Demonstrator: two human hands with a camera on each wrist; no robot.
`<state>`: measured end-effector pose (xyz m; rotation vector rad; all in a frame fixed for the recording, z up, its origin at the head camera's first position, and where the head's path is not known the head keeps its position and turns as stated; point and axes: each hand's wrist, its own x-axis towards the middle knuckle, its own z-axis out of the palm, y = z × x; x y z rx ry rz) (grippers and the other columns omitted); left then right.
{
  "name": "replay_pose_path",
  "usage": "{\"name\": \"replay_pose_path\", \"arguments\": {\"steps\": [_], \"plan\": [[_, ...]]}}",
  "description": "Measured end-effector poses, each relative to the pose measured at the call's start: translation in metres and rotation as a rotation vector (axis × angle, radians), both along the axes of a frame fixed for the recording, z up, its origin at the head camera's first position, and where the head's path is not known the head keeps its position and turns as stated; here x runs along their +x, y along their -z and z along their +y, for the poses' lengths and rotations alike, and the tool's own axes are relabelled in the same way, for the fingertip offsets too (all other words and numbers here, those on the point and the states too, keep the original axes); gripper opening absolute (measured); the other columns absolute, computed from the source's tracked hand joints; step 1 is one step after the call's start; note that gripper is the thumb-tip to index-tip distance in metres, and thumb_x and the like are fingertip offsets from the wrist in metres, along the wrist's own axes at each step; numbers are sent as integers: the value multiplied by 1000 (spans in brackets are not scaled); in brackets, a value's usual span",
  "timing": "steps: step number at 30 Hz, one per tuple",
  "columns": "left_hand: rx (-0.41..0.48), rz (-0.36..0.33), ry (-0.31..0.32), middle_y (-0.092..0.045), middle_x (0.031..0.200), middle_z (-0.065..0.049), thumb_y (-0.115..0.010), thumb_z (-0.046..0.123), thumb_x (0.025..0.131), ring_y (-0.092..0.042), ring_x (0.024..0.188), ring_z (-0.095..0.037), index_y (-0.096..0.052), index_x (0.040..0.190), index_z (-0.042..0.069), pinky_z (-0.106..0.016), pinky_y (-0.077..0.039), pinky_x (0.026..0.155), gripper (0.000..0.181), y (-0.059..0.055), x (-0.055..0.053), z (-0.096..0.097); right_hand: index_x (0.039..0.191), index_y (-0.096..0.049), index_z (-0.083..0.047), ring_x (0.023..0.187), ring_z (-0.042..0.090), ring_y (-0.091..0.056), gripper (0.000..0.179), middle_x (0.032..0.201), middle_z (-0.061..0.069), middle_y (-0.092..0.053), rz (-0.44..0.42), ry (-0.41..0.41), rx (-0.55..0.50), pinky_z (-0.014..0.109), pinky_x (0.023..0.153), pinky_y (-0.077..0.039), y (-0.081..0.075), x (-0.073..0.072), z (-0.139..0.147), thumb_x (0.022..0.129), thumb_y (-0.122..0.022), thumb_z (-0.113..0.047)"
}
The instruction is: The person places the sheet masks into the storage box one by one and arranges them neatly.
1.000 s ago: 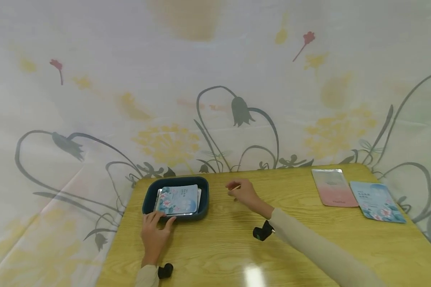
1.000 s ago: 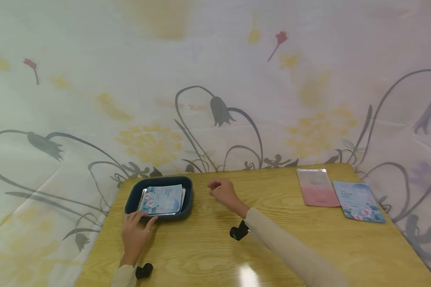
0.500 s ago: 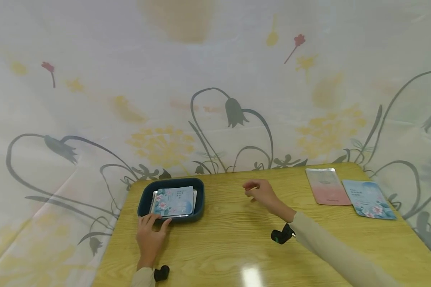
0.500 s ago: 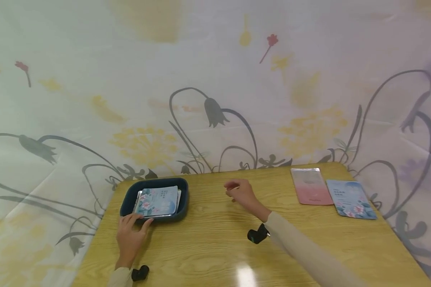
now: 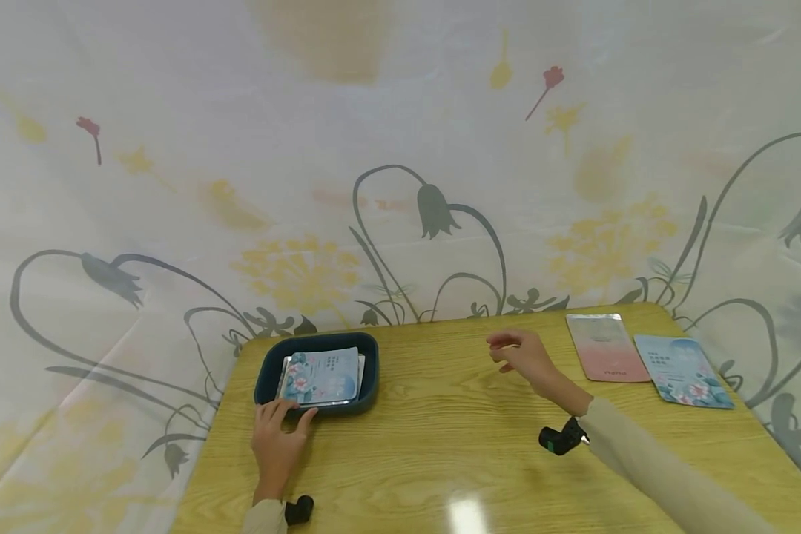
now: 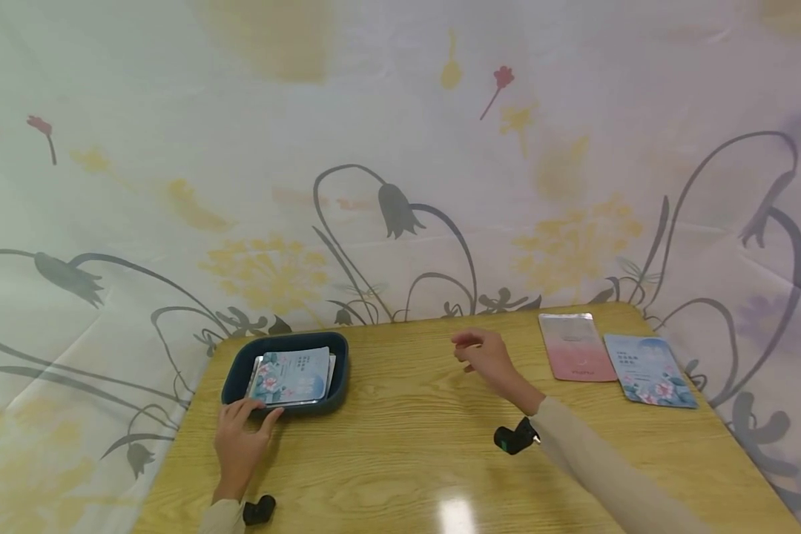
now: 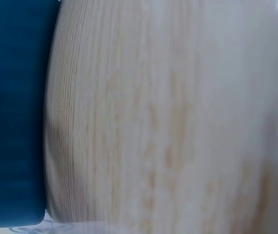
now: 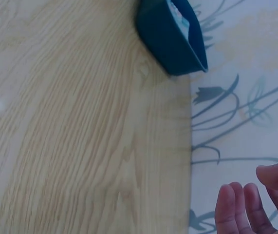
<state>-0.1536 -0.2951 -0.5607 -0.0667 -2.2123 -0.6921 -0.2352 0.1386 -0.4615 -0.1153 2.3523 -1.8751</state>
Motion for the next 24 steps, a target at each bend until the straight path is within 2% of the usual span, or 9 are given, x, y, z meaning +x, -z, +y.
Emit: {"name": "replay_pose_path", "arguments": {"steps": [5,11,14,20,24], "plan": [[6,-9,-2,-62,91,-10,-88,24,64,-51,86,-29,-67,81,8,-48,-46,77,31,-1,-2,0,116,-59,7,80,17,-62,27,104,17,-61,-4,15,1,40,70,-54,-1,0,17,91,-60,-4],[-4,24,5,-62,89,-10,-89,19,61,-51,84,-30,-66,80,7,-49,-45,76,32,-1,-3,1,117,-57,8,90,32,-61,28,105,18,-60,2,39,26,38,70,-55,4,1,32,92,-58,-5],[-8,39,10,-62,88,-11,-89,18,61,-50,83,-30,-66,80,6,-47,-44,74,33,-2,-4,1,117,-57,7,90,32,-61,28,104,17,-60,5,60,43,38,70,-54,7,3,40,92,-58,-6],[-1,10,-2,-62,88,-10,-89,19,62,-50,84,-28,-66,81,7,-46,-44,74,32,-1,-2,1,119,-56,6,86,19,-62,30,103,12,-61,4,110,53,39,72,-55,11,5,57,92,-58,-7],[-6,17,-13,-62,87,-9,-89,19,60,-50,84,-28,-66,80,8,-47,-45,73,33,0,-1,1,120,-55,9,82,12,-62,32,106,20,-60,6,131,71,40,73,-55,15,9,70,92,-58,-6]]}}
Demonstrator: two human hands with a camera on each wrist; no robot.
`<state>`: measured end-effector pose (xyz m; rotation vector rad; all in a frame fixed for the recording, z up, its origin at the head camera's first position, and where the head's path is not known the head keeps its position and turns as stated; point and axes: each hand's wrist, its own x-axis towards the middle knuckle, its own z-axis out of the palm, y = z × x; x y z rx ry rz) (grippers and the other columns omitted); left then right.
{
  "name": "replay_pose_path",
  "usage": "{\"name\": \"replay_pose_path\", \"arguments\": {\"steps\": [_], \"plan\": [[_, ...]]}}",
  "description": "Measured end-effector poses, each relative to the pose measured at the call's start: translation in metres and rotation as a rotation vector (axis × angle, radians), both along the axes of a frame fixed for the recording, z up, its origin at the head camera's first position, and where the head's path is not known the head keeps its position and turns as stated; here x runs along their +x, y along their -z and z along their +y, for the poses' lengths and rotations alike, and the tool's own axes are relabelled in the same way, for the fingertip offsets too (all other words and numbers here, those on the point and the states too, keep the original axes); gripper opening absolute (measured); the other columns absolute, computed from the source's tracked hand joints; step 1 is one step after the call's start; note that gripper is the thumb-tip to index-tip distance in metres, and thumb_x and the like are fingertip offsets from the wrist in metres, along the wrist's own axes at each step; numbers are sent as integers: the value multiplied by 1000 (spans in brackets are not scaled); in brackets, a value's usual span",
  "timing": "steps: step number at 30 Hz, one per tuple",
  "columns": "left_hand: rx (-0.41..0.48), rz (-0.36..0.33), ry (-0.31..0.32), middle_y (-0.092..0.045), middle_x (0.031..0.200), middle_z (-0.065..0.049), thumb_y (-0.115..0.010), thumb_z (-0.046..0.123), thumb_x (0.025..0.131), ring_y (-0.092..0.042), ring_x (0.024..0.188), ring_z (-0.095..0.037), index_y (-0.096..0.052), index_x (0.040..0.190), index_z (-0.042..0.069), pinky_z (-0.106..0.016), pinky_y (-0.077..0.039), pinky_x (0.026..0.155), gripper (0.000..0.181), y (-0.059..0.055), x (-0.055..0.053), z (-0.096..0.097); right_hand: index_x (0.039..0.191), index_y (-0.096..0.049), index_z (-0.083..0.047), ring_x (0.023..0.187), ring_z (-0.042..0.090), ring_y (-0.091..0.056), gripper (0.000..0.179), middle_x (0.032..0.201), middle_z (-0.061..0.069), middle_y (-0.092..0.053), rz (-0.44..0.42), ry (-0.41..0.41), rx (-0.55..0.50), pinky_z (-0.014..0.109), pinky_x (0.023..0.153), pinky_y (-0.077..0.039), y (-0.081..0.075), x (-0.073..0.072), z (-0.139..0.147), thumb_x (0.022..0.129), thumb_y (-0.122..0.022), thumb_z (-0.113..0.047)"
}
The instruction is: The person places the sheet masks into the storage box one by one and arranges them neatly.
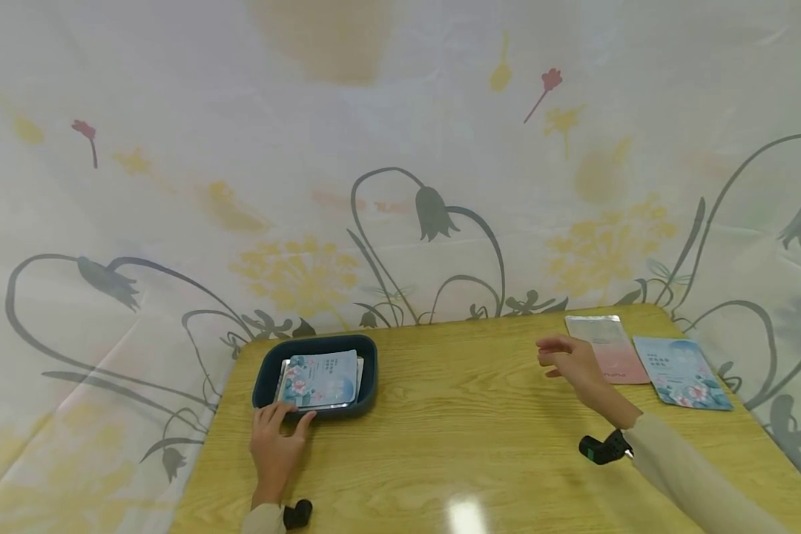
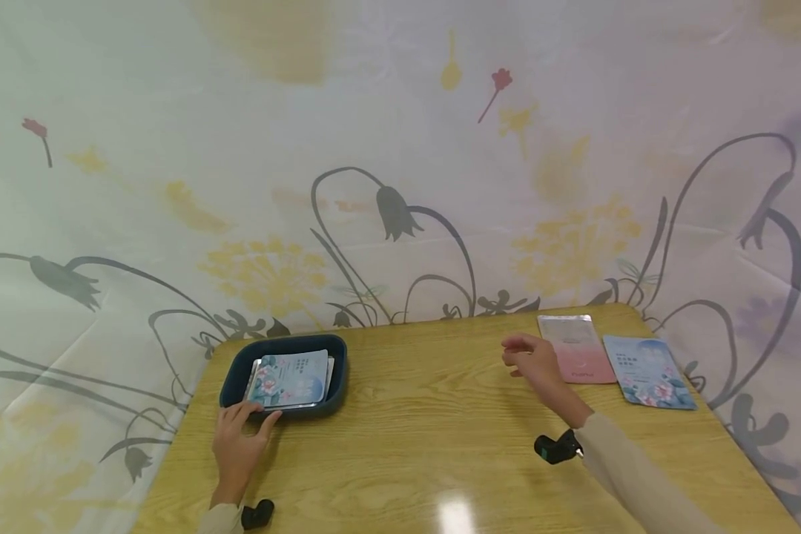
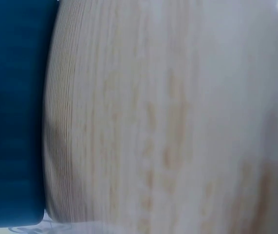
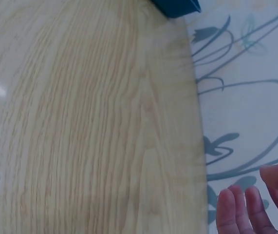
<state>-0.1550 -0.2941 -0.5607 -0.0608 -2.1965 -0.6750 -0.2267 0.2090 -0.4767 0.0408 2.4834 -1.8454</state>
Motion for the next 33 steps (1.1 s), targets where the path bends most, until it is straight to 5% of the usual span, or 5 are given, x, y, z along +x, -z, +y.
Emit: {"name": "replay_pose_path", "arguments": {"steps": [16,27,33], "plan": [[0,4,16,-61,89,-10,-89,19,61,-50,84,-29,-66,81,7,-45,-44,74,33,-1,1,2,129,-47,12,78,-8,-55,43,115,25,-55,1,136,71,28,70,-55,15,11,53,93,-58,-10],[-18,40,7,-62,86,-11,-90,17,59,-51,82,-30,-67,79,6,-46,-45,73,33,-2,1,2,134,-39,14,76,-7,-56,50,130,37,-41,-40,160,114,27,71,-54,23,19,85,96,-53,-15],[-24,52,5,-62,85,-10,-91,17,58,-51,81,-29,-67,79,7,-46,-46,72,33,-3,1,2,135,-37,14,76,2,-62,54,124,36,-47,-108,204,143,27,70,-54,32,18,101,95,-53,-18]]}}
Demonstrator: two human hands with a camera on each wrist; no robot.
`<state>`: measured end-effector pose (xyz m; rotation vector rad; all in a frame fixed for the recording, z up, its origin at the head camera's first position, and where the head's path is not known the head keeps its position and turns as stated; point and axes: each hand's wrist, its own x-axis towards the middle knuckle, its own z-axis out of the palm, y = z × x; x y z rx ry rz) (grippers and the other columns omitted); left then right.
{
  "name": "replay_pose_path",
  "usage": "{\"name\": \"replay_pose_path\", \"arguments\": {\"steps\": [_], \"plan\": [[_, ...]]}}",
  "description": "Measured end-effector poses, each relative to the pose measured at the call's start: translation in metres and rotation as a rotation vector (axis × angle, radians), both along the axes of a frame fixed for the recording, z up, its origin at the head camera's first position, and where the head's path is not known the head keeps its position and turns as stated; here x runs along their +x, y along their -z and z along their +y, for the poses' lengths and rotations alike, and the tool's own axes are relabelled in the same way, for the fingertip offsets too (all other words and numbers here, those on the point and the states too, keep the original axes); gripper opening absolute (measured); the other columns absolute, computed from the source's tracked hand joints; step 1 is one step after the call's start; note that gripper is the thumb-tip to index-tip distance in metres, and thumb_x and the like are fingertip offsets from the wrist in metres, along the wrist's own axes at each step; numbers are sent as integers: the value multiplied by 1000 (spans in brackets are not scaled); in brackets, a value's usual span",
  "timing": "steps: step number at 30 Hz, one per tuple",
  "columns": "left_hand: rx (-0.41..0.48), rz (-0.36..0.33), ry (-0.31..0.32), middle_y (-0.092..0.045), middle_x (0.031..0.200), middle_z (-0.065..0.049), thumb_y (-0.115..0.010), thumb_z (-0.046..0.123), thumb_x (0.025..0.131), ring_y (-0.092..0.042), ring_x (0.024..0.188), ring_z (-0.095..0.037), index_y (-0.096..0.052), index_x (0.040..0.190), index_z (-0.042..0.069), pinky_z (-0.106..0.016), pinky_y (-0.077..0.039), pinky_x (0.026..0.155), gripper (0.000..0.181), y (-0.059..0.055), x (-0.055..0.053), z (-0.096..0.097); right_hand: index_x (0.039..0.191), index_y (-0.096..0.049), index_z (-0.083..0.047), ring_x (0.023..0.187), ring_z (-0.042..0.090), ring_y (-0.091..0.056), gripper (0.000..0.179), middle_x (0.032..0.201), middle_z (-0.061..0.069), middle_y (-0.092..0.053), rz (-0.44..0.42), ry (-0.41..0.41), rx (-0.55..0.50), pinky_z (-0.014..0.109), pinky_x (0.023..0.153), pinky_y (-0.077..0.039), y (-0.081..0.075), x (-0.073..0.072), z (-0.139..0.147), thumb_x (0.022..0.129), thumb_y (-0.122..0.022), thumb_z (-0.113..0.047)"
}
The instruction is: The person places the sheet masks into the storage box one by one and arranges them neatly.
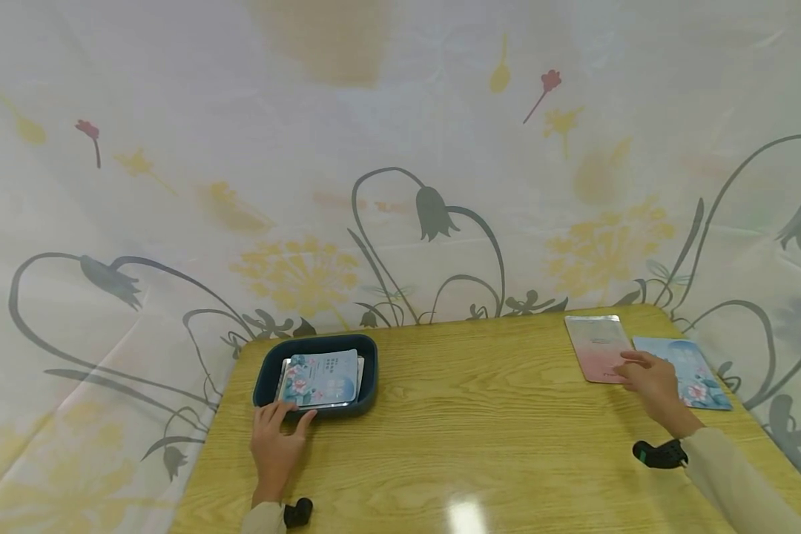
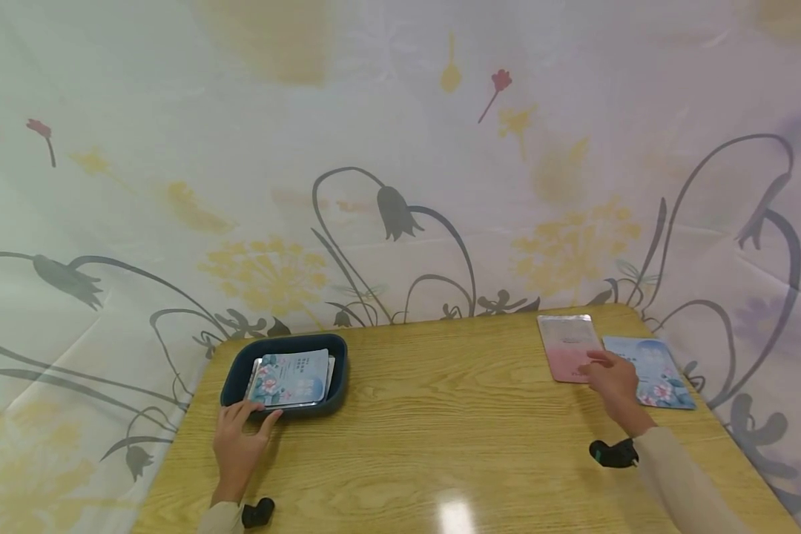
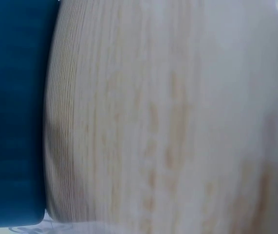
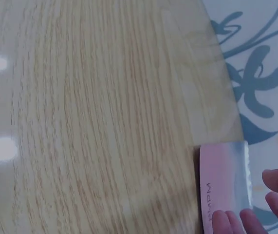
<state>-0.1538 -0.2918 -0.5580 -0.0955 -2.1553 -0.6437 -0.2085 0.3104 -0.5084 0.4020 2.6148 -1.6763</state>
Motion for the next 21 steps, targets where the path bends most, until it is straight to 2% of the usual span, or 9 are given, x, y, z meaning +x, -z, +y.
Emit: {"name": "replay_pose_path", "arguments": {"steps": [3,5,7,10,12,15,21], "plan": [[9,-28,-5,-62,86,-10,-90,18,59,-51,83,-29,-66,79,7,-46,-46,73,33,0,0,-1,136,-36,14,72,5,-61,58,115,31,-52,-53,42,28,28,68,-54,3,-1,5,94,-55,-21],[15,-49,-7,-62,87,-10,-90,20,61,-51,84,-29,-66,80,7,-46,-46,73,33,0,1,-1,137,-35,13,64,6,-56,61,100,26,-57,-92,72,40,29,63,-53,5,-1,8,94,-55,-24],[21,-65,-10,-62,88,-10,-89,21,62,-50,84,-29,-66,80,7,-46,-46,74,33,0,1,-1,137,-35,13,61,8,-54,63,97,21,-56,-113,94,64,28,59,-50,8,-1,10,93,-55,-27],[18,-68,-18,-62,88,-9,-89,22,62,-51,84,-28,-66,80,8,-47,-46,74,33,0,2,0,137,-36,12,57,17,-54,65,97,26,-55,-125,134,88,30,55,-48,13,0,11,93,-56,-31],[17,-64,-24,-62,88,-9,-89,22,61,-50,84,-27,-66,80,8,-47,-46,73,33,0,2,0,135,-37,14,62,19,-57,66,111,32,-48,-112,144,114,31,56,-50,16,0,12,93,-56,-33],[16,-59,-28,-62,88,-9,-89,21,61,-50,84,-27,-66,80,8,-47,-46,71,33,0,2,0,135,-35,16,63,21,-59,68,116,38,-45,-89,155,142,34,56,-50,19,-1,12,92,-56,-33],[14,-76,-26,-62,89,-9,-89,23,62,-51,85,-27,-66,81,9,-47,-47,70,33,0,1,-1,133,-32,20,60,25,-58,70,103,35,-52,-96,157,196,35,53,-46,21,-7,11,91,-57,-30]]}}
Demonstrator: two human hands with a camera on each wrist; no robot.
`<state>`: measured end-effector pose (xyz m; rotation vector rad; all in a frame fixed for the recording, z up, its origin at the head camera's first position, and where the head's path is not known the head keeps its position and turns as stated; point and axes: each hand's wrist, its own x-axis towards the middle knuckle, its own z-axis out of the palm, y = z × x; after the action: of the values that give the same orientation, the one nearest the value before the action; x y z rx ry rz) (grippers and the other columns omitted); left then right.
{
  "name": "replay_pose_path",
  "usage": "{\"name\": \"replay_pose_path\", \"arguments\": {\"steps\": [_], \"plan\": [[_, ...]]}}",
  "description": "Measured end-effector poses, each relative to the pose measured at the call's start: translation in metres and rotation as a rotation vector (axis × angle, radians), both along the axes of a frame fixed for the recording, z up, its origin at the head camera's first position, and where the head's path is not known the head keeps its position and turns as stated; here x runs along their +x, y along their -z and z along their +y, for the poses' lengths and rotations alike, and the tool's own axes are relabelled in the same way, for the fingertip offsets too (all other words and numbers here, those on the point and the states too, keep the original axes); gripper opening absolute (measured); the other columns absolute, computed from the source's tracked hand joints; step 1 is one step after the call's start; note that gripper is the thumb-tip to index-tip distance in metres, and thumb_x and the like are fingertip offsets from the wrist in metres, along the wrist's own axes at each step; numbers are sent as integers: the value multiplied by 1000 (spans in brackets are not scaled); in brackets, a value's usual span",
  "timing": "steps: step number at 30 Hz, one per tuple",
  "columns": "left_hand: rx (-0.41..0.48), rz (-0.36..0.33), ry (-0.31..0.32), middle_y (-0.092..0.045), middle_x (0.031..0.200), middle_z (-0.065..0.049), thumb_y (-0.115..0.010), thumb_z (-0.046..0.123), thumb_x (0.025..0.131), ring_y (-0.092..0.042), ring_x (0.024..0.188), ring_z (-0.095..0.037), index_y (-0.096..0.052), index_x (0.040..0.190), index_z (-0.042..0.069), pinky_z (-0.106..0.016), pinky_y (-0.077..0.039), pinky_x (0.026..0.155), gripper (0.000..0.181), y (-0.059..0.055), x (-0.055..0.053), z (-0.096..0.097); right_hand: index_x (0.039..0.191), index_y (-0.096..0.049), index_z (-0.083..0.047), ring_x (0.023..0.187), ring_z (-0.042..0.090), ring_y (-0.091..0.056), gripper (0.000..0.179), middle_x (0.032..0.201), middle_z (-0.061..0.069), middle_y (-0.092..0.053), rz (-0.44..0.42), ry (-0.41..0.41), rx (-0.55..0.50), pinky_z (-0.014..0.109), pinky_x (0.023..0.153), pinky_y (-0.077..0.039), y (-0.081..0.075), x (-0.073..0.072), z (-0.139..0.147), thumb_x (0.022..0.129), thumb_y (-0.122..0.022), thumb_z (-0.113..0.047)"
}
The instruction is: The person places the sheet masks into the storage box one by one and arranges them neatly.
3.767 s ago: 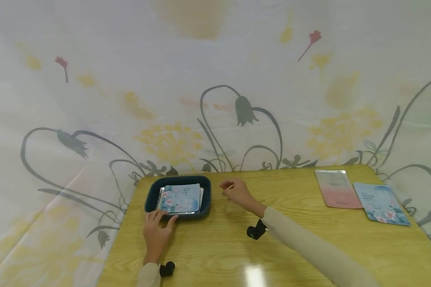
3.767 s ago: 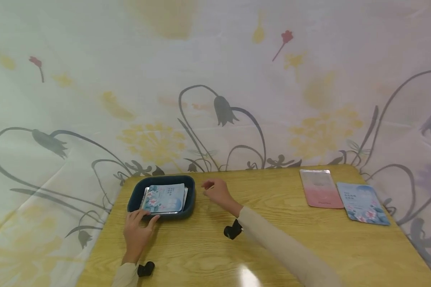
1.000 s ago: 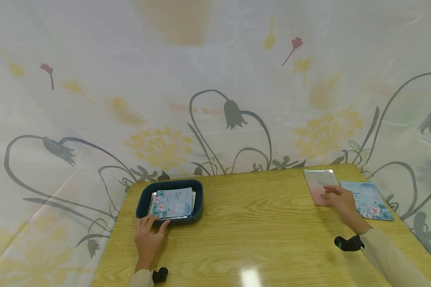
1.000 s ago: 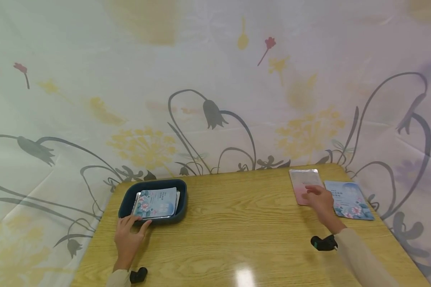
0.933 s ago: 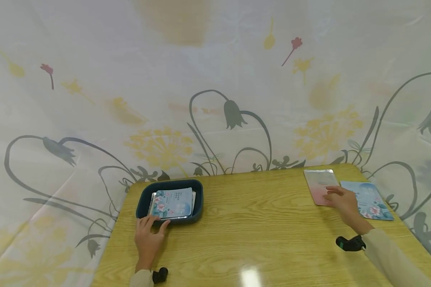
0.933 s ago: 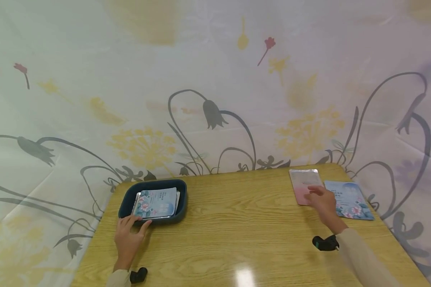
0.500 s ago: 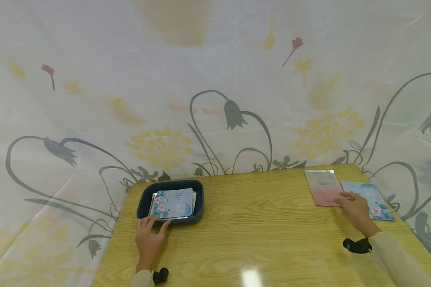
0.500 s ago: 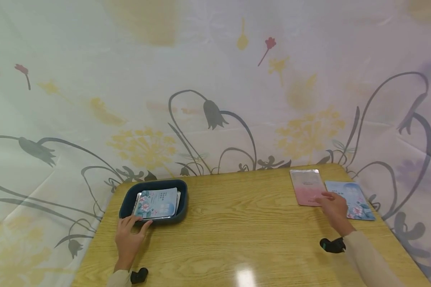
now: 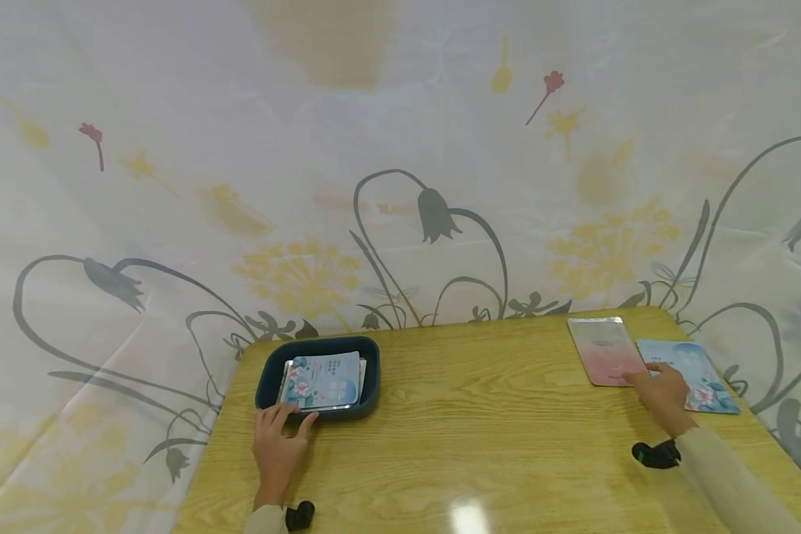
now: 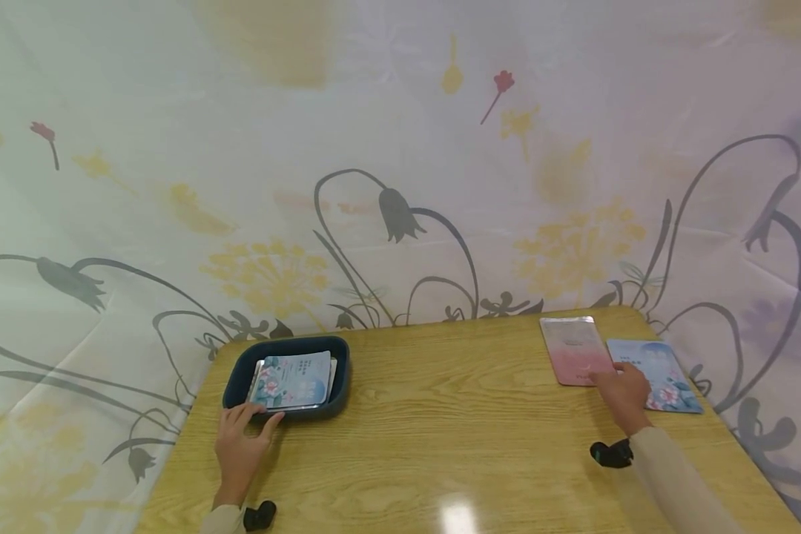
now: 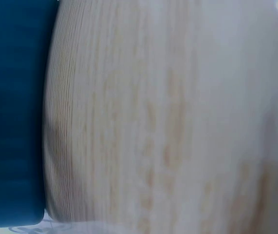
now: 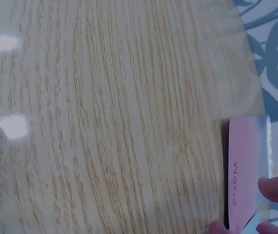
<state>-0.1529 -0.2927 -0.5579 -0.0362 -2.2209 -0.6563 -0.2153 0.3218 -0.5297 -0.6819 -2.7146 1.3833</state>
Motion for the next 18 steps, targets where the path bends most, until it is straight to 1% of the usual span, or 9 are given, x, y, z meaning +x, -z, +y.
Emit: {"name": "replay_pose_path", "arguments": {"steps": [1,4,5,6,9,11,12,14,18], "plan": [[1,-2,0,-62,89,-9,-89,23,62,-50,85,-27,-66,81,9,-46,-47,71,32,0,0,0,133,-32,20,62,28,-58,69,102,35,-52,-8,-1,6,37,54,-46,0,-1,0,91,-57,-29],[4,-3,1,-61,89,-9,-89,22,63,-50,85,-27,-66,81,9,-46,-47,71,32,0,-1,0,126,-38,22,84,44,-51,62,109,39,-46,-3,-26,41,47,66,-46,1,-6,0,88,-57,-23],[2,2,4,-61,89,-9,-89,21,62,-50,85,-27,-66,81,9,-46,-47,71,32,0,-1,0,122,-41,23,90,49,-46,59,109,40,-46,7,-38,70,51,69,-44,2,-7,0,86,-58,-21],[0,4,5,-61,89,-9,-89,21,62,-50,85,-27,-66,81,8,-46,-47,71,32,0,-2,1,114,-47,23,92,52,-42,51,105,40,-48,17,-56,107,53,69,-41,3,-9,0,85,-57,-18],[-2,10,12,-61,89,-9,-89,20,62,-50,85,-27,-66,80,7,-47,-46,72,32,0,-2,1,88,-53,20,87,54,-40,36,89,38,-50,35,-102,222,54,62,-38,6,-15,2,81,-58,-15],[-2,19,19,-61,89,-10,-89,19,62,-50,84,-28,-66,80,7,-48,-46,73,32,0,-3,2,82,-53,17,83,54,-43,33,83,36,-50,29,-111,277,53,57,-39,8,-20,3,78,-58,-16],[-2,24,21,-61,88,-10,-89,19,62,-50,84,-28,-66,80,6,-48,-46,74,32,0,-2,2,80,-52,16,82,54,-43,33,81,36,-49,19,-114,290,53,56,-39,8,-23,3,77,-58,-16],[-3,32,22,-61,88,-11,-89,18,61,-50,84,-29,-66,80,6,-49,-46,75,32,0,-2,2,83,-51,18,83,55,-43,34,83,37,-47,18,-113,291,56,57,-39,9,-29,2,76,-57,-14],[6,23,17,-61,87,-10,-89,17,61,-50,84,-28,-66,79,7,-49,-45,76,32,1,-1,1,82,-49,17,85,54,-37,24,86,37,-46,41,-135,218,55,61,-36,12,-35,-1,74,-52,-5]]}}
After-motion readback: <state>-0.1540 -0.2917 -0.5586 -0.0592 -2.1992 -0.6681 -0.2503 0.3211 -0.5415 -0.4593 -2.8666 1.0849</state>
